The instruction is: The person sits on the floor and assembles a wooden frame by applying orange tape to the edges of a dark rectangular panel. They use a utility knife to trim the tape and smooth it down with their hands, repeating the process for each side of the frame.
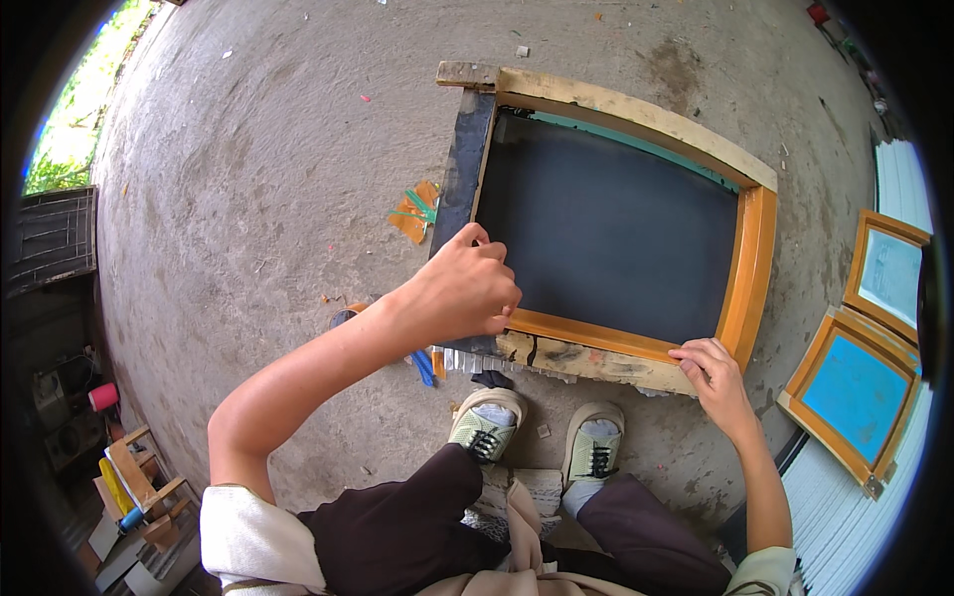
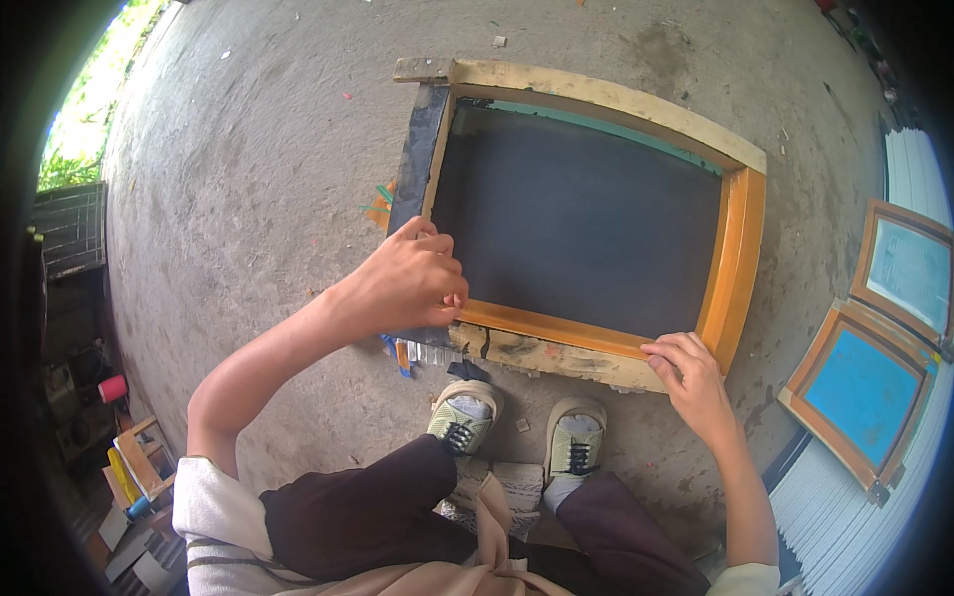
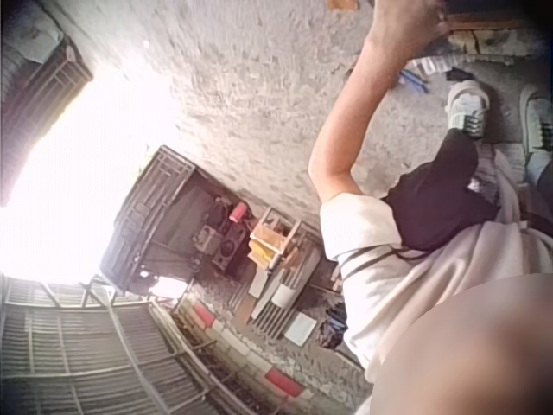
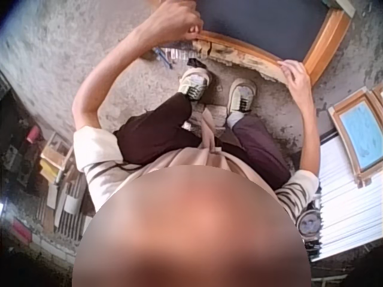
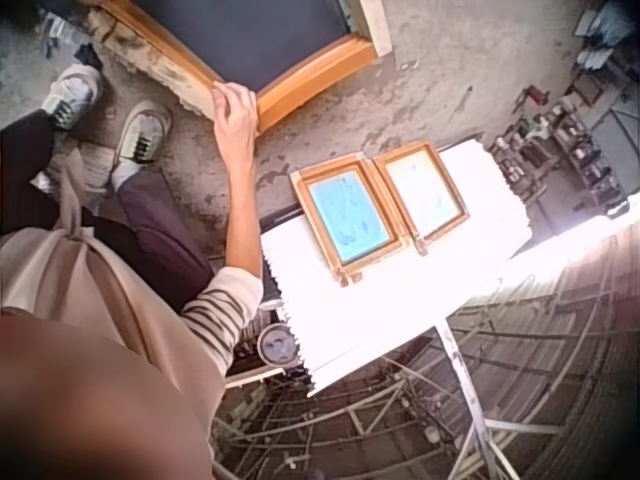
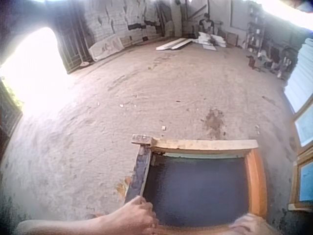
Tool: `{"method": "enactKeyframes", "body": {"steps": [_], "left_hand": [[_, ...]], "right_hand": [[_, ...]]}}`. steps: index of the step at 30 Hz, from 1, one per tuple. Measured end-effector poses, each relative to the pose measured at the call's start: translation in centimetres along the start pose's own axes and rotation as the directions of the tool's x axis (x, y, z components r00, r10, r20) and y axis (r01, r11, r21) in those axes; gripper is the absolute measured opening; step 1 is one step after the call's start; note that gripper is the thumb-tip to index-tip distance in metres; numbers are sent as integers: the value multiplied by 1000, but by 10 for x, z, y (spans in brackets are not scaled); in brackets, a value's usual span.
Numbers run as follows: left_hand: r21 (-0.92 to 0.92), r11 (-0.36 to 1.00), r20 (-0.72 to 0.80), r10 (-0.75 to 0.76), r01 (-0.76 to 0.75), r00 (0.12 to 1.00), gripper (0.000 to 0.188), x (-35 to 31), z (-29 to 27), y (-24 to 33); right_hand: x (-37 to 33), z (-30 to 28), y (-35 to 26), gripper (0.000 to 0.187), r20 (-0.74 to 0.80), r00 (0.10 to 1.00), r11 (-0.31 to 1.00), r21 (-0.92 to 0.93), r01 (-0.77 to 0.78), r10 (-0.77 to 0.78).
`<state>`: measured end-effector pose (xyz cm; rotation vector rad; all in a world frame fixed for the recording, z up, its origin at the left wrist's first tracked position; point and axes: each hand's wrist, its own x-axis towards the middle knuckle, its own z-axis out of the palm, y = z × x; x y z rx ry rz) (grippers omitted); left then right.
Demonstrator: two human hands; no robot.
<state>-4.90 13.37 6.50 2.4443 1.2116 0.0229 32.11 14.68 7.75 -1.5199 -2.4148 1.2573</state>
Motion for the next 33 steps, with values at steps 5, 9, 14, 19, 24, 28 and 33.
{"method": "enactKeyframes", "body": {"steps": [5, 9, 14, 19, 24, 28, 33], "left_hand": [[201, 979, 64, 23, -35, 998, 10, 7, -6, 5], [241, 968, 89, 48, -68, 995, 10, 7, -3, 0], [182, 975, 163, 95, -125, 982, 8, -2, -9, -4], [113, 990, 170, 64, -84, 983, 6, -17, -13, -7], [-63, 994, 30, -86, 88, 996, 5, -42, -18, -9], [-219, 929, -92, -324, 298, 942, 9, -60, -3, -7], [-59, 984, -151, -175, 167, 973, 20, -58, 5, -1]], "right_hand": [[0, -1, -2, 19, 10, 1000, 1000, 1, -14, 14], [-1, -1, 1, 19, 12, 1000, 1000, 0, -5, 5], [0, -3, 0, 25, 26, 1000, 1000, 19, -2, 1], [0, -4, 0, 25, 30, 1000, 1000, 13, -1, 1], [-2, -5, 2, 25, 14, 999, 999, 37, -31, 30], [-3, -3, 4, 24, -18, 1000, 1000, -8, -15, 15], [-3, -3, 0, 24, -24, 1000, 999, -29, -14, 14]]}}
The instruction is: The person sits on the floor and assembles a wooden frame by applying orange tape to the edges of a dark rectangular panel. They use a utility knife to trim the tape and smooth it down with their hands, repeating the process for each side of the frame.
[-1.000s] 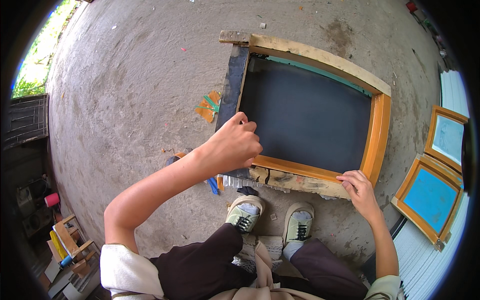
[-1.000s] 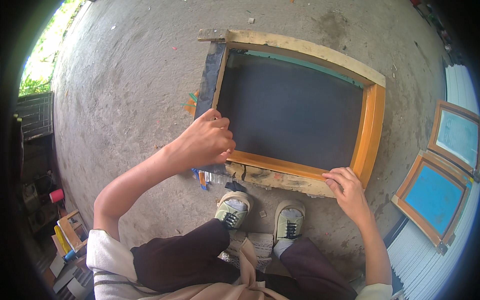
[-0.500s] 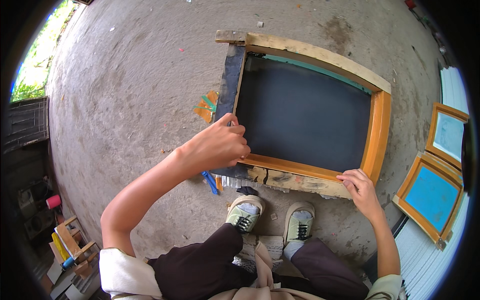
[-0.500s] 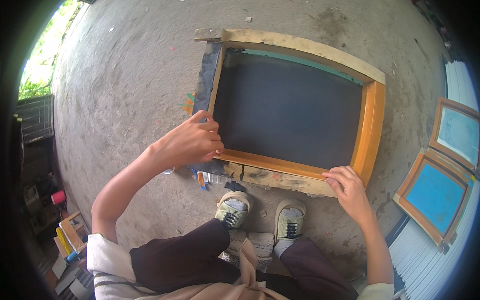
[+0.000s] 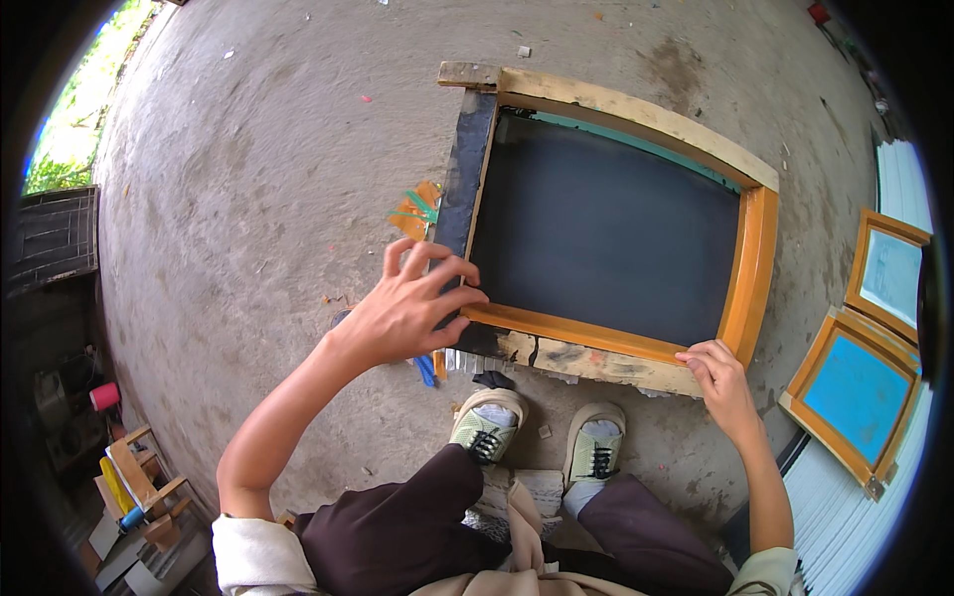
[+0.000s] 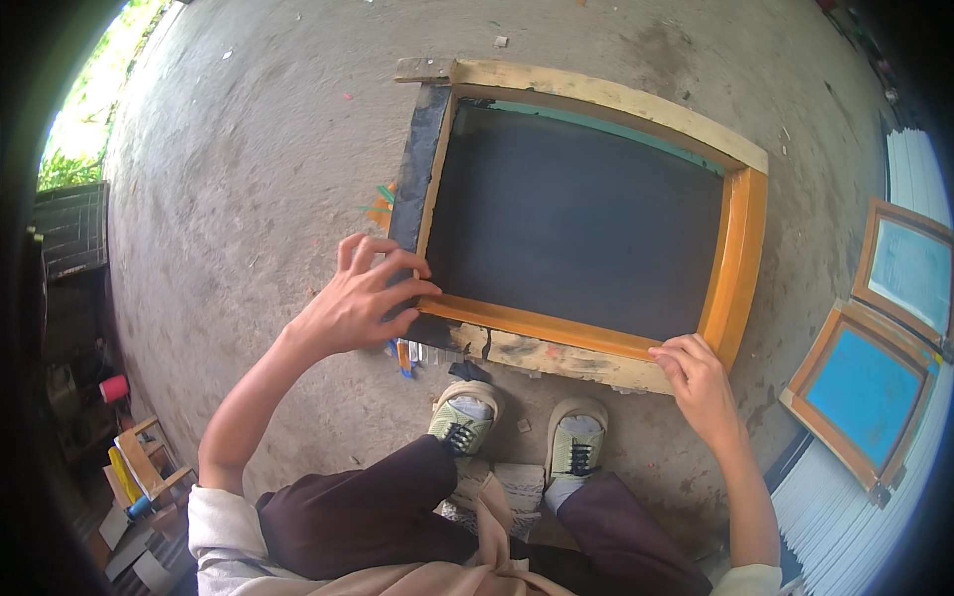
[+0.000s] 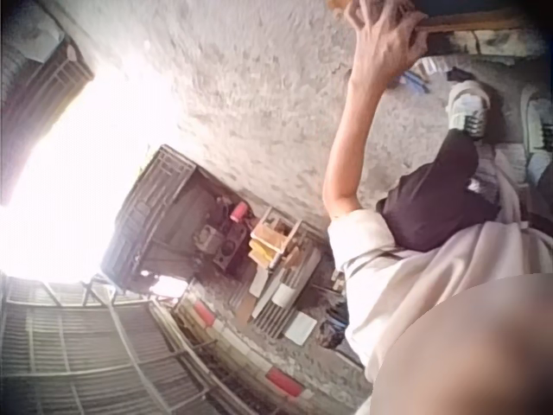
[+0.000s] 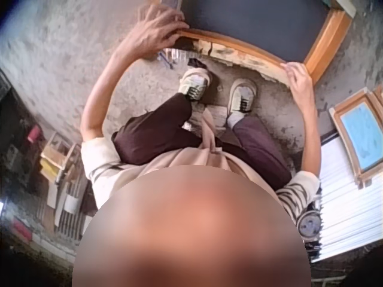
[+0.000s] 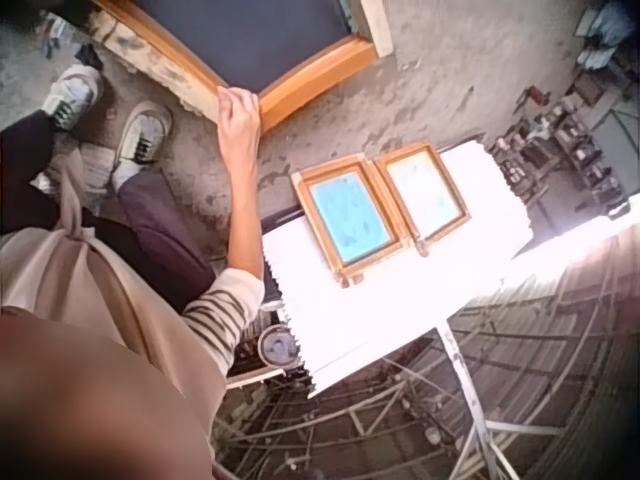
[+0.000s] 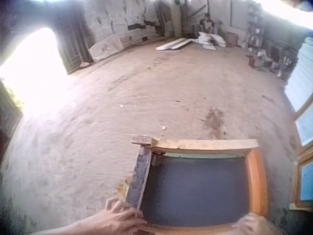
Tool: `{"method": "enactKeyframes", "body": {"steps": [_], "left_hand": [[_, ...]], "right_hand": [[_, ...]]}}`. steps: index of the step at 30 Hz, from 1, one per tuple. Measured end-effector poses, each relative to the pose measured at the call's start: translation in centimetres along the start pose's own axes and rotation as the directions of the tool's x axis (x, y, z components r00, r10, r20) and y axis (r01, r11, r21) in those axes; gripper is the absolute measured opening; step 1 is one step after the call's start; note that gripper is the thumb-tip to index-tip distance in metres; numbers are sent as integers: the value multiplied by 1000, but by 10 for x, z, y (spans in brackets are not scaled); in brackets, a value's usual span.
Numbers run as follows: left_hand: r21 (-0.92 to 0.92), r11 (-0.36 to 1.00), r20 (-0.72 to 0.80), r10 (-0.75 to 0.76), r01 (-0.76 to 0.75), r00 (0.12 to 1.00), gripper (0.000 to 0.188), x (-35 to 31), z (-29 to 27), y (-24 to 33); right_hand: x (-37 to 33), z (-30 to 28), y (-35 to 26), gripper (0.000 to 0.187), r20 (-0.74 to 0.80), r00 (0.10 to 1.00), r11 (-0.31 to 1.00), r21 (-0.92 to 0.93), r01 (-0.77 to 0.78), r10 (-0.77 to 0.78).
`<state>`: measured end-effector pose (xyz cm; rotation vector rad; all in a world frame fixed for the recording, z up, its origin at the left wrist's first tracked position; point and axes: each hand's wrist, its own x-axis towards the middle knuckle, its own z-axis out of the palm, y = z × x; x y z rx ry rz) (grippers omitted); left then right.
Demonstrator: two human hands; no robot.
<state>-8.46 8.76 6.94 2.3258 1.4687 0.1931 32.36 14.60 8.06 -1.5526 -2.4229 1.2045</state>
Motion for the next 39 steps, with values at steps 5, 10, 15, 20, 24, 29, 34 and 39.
{"method": "enactKeyframes", "body": {"steps": [5, 10, 15, 20, 24, 29, 34, 39], "left_hand": [[35, 995, 141, 90, -95, 986, 16, 11, -1, -4], [125, 987, 56, 96, -102, 994, 16, 4, -3, -8], [-552, 779, -298, -518, 298, 802, 44, -6, 52, -2], [-893, 403, -163, -705, 200, 691, 48, -1, 83, -4], [-910, 381, -174, -707, 162, 685, 47, 3, 85, -4], [-893, 428, -225, -694, 141, 685, 46, 6, 85, -4], [-886, 442, -238, -694, 141, 679, 48, 6, 85, -7], [-899, 409, -210, -715, 155, 667, 48, -1, 84, -2]], "right_hand": [[-2, 1, 1, 23, 0, 1000, 1000, -2, 12, -12], [-6, 5, -1, 21, -55, 997, 997, -67, 47, -51], [7, 35, -30, 21, -144, 975, 953, -275, 125, -170], [31, 85, -78, 20, -224, 938, 937, -288, 195, -264], [68, 136, -129, 23, -318, 873, 908, -322, 266, -369], [93, 169, -172, 23, -371, 843, 916, -252, 312, -389], [96, 173, -172, 21, -393, 828, 916, -164, 366, -401], [67, 126, -126, 17, -275, 933, 970, -132, 203, -232]]}}
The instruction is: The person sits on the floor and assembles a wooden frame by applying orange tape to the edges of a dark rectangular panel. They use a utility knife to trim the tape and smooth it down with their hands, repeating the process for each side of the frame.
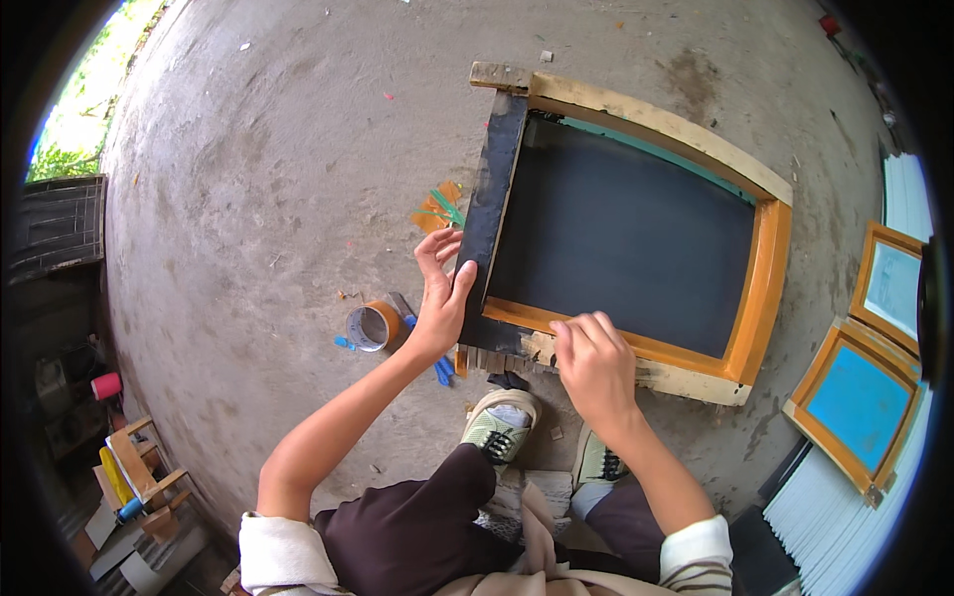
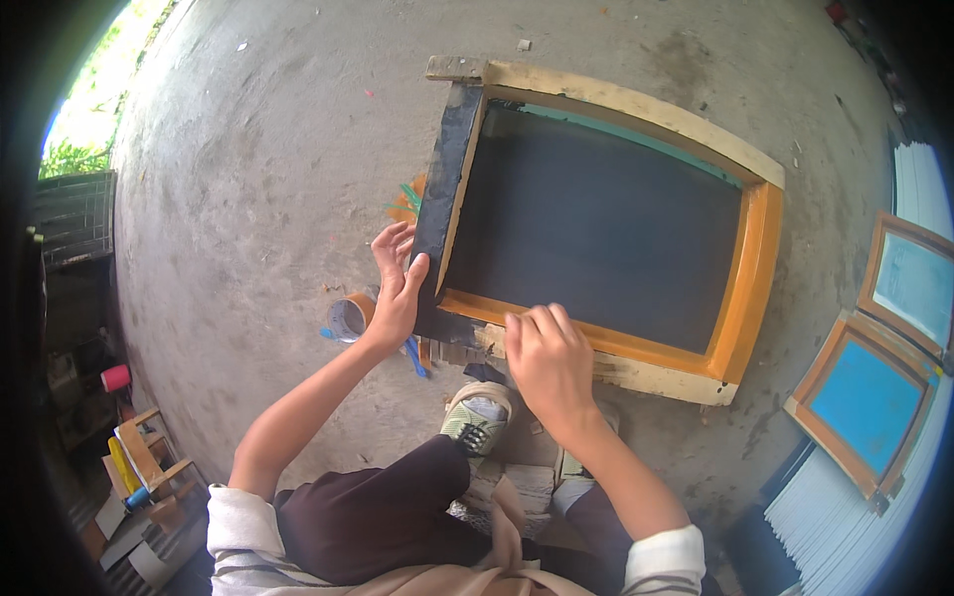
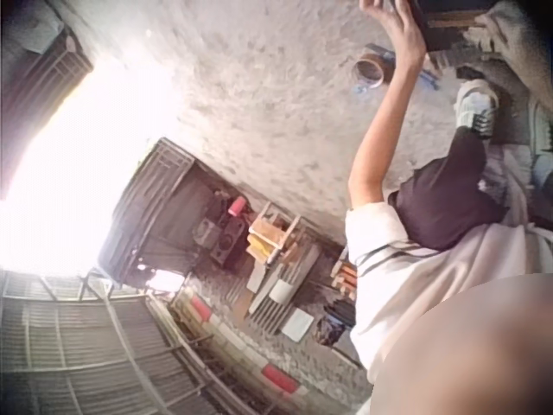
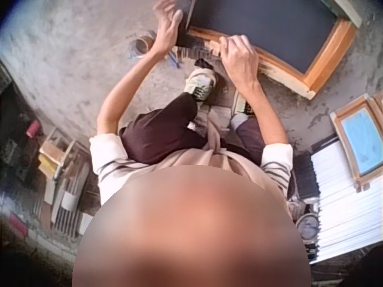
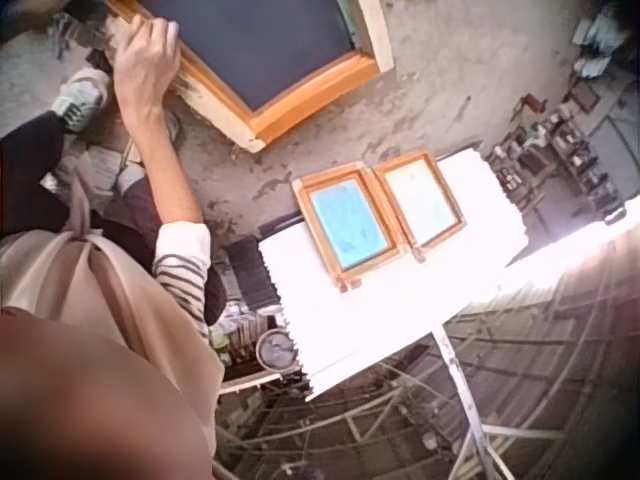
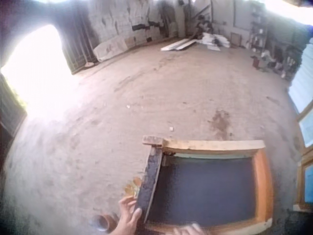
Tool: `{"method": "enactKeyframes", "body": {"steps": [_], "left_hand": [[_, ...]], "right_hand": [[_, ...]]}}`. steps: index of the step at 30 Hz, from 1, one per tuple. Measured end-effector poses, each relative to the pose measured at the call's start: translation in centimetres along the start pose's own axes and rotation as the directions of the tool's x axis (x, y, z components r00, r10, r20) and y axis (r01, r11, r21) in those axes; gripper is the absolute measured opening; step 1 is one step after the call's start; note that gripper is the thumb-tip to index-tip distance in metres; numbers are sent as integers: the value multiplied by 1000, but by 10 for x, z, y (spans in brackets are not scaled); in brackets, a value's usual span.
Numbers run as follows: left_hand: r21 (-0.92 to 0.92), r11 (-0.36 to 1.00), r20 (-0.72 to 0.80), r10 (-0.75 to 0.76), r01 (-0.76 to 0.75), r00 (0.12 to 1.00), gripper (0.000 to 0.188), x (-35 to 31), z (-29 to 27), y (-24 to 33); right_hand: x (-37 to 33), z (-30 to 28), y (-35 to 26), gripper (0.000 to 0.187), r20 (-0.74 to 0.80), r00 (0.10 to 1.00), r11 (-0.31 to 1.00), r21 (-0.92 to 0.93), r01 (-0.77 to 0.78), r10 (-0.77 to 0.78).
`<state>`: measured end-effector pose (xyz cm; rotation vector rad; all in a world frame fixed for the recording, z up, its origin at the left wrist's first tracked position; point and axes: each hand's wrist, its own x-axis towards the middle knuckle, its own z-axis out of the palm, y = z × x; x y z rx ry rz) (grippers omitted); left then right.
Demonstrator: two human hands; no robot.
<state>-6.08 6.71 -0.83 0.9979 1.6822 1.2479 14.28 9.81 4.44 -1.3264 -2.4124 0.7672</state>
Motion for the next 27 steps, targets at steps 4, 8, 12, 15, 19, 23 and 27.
{"method": "enactKeyframes", "body": {"steps": [4, 8, 12, 15, 19, 23, 27], "left_hand": [[13, 1000, -11, 7, -7, 1000, 47, -1, 4, -1], [-44, 998, 33, -38, 40, 999, 48, 2, 7, 5], [12, 1000, 53, -19, 18, 998, 47, 4, 4, 7], [-24, 999, 66, -26, 28, 998, 46, 4, 0, -2], [7, 1000, 31, -14, 14, 999, 43, 2, 1, 4], [-5, 1000, 44, -15, 16, 999, 44, 4, 2, 1], [-15, 1000, 38, -18, 19, 999, 44, 1, 4, 1]], "right_hand": [[2, 16, -23, 14, -85, 994, 976, -212, 53, -72], [22, 45, -44, 16, -128, 982, 984, -127, 120, -137], [32, 49, -50, 18, -46, 985, 986, -40, 162, -164], [29, 24, -20, 21, 25, 983, 964, 200, 175, -184], [41, -22, 22, 16, 209, 978, 991, 134, -19, -9], [57, -13, 30, 37, 315, 940, 991, 27, 129, -131], [71, 11, 25, 46, 264, 930, 964, -9, 265, -254]]}}
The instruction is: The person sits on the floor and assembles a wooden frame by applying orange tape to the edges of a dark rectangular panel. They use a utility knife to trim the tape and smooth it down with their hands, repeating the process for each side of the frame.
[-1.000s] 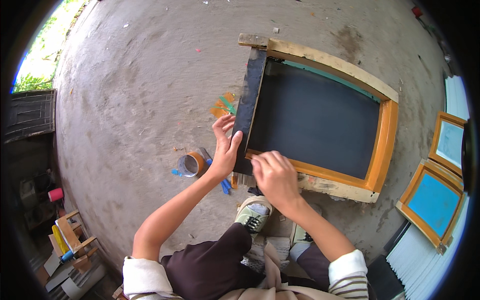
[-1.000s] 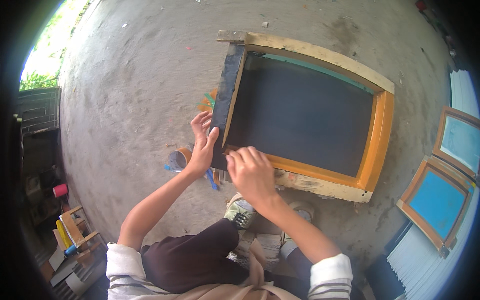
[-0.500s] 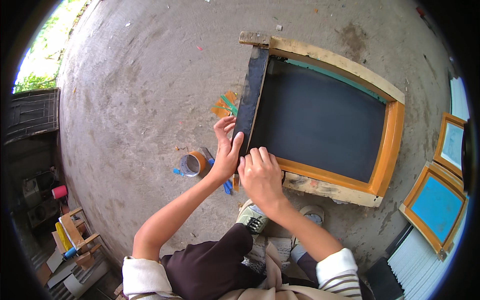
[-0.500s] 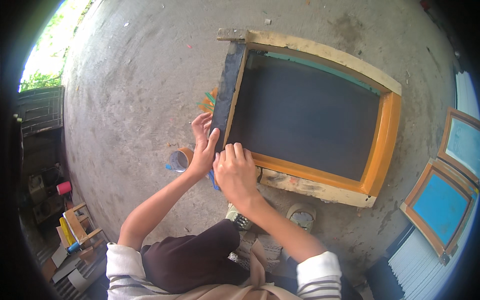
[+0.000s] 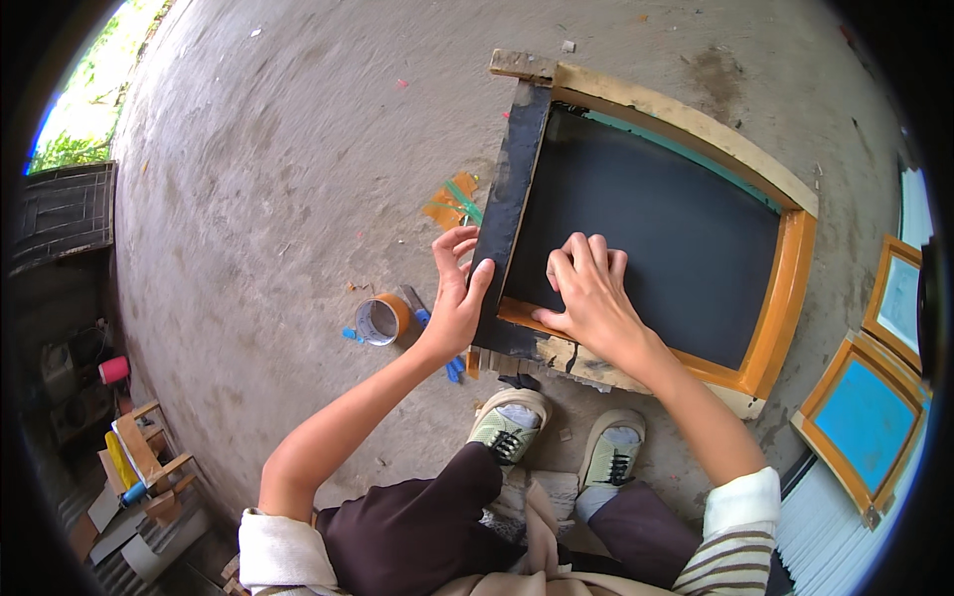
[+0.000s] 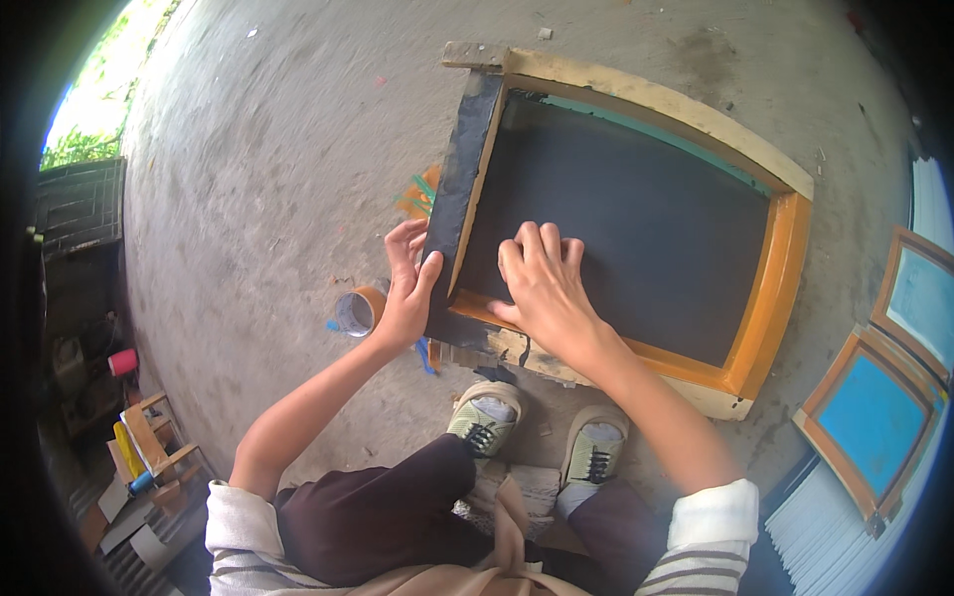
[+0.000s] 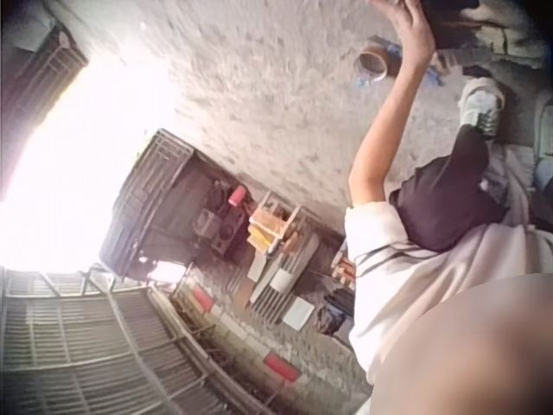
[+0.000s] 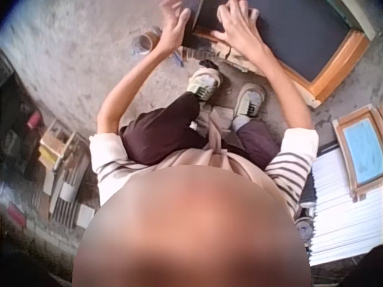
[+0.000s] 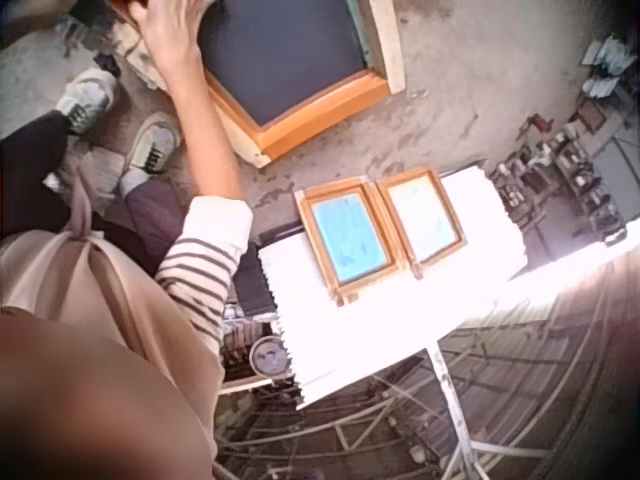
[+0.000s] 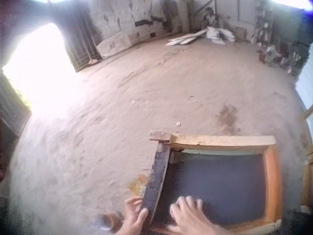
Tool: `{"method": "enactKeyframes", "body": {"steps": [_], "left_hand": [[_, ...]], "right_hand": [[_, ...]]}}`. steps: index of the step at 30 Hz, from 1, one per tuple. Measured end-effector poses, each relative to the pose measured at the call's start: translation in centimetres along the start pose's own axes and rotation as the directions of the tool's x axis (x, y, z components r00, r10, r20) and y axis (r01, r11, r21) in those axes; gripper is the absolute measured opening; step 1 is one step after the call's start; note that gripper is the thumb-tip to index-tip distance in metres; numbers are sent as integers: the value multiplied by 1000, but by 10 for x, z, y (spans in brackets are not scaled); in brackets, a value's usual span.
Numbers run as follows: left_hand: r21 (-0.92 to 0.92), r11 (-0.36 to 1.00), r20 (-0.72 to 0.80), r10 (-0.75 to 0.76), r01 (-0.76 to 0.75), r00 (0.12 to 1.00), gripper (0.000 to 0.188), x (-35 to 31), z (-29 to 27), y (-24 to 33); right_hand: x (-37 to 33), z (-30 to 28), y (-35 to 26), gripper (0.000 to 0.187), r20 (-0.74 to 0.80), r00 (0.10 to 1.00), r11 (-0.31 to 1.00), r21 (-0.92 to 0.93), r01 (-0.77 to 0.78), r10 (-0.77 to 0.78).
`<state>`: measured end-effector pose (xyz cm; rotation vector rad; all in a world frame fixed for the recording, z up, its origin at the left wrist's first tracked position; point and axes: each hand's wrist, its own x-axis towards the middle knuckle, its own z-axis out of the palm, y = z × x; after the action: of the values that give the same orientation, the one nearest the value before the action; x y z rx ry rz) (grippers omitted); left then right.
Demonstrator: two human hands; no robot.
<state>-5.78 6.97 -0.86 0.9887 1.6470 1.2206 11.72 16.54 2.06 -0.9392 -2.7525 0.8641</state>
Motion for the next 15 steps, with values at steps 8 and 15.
{"method": "enactKeyframes", "body": {"steps": [8, 15], "left_hand": [[-72, 997, -14, -6, 5, 1000, 45, 1, 1, 2], [-63, 998, -29, -3, 1, 1000, 44, 0, -1, -2]], "right_hand": [[29, 15, -17, 55, 23, 1000, 999, -39, -11, 11], [11, 3, -3, 51, 54, 999, 995, -104, 11, -6]]}}
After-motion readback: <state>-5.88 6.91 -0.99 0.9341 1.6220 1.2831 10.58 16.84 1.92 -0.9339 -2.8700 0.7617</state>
